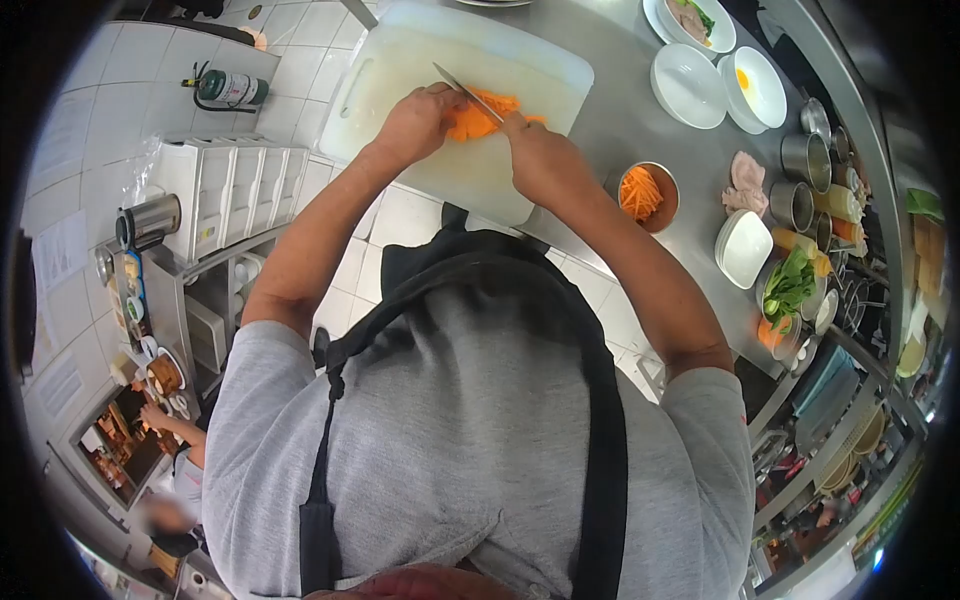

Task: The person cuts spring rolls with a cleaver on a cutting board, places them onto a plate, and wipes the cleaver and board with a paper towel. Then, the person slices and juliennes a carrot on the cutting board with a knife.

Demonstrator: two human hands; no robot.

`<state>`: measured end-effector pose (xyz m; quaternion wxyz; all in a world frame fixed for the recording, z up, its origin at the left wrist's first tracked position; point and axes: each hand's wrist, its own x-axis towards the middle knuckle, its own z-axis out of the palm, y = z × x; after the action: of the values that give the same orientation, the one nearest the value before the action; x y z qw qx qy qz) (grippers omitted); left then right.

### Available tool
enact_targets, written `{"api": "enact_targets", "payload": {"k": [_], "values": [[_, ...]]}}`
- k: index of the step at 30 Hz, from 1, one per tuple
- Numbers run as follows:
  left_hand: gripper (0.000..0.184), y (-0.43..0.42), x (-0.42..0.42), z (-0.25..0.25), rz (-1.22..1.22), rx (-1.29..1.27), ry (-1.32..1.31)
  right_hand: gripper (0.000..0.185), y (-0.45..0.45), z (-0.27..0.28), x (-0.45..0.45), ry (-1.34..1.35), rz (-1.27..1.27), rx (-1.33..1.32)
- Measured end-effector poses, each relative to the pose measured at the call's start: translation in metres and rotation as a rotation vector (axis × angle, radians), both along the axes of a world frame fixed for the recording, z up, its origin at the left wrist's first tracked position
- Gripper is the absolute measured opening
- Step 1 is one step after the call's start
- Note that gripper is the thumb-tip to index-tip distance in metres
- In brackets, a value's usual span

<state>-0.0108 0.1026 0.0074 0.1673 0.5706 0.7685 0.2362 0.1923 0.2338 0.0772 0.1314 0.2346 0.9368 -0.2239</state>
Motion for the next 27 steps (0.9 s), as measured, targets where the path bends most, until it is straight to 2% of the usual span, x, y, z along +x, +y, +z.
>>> {"api": "enact_targets", "payload": {"k": [3, 8, 10, 12, 17, 21, 25, 27], "values": [[0.038, 0.0, -0.002, -0.003, -0.011, -0.006, -0.002, 0.03, 0.005, -0.019, -0.007, -0.041, -0.013, 0.013], [0.037, -0.001, -0.003, -0.006, -0.001, 0.024, -0.002, 0.027, -0.004, 0.018, 0.0, -0.071, -0.008, -0.015], [0.037, -0.005, 0.001, -0.005, -0.001, 0.022, -0.015, 0.028, -0.007, -0.012, -0.003, -0.069, -0.015, -0.024], [0.036, -0.002, -0.001, -0.005, 0.02, -0.003, -0.005, 0.029, 0.0, -0.015, -0.012, -0.05, -0.026, -0.012], [0.035, -0.003, -0.003, -0.009, 0.015, -0.01, 0.005, 0.028, -0.009, 0.017, -0.005, -0.026, -0.002, 0.02], [0.037, -0.005, -0.001, -0.007, 0.021, -0.035, 0.026, 0.027, -0.01, -0.025, -0.007, 0.004, -0.052, -0.013], [0.036, -0.01, -0.012, 0.01, -0.002, 0.1, -0.031, 0.029, -0.009, -0.026, -0.018, 0.001, -0.045, 0.015], [0.039, -0.015, -0.016, 0.016, 0.028, 0.064, 0.095, 0.028, -0.012, -0.025, -0.016, -0.002, -0.062, 0.003]]}}
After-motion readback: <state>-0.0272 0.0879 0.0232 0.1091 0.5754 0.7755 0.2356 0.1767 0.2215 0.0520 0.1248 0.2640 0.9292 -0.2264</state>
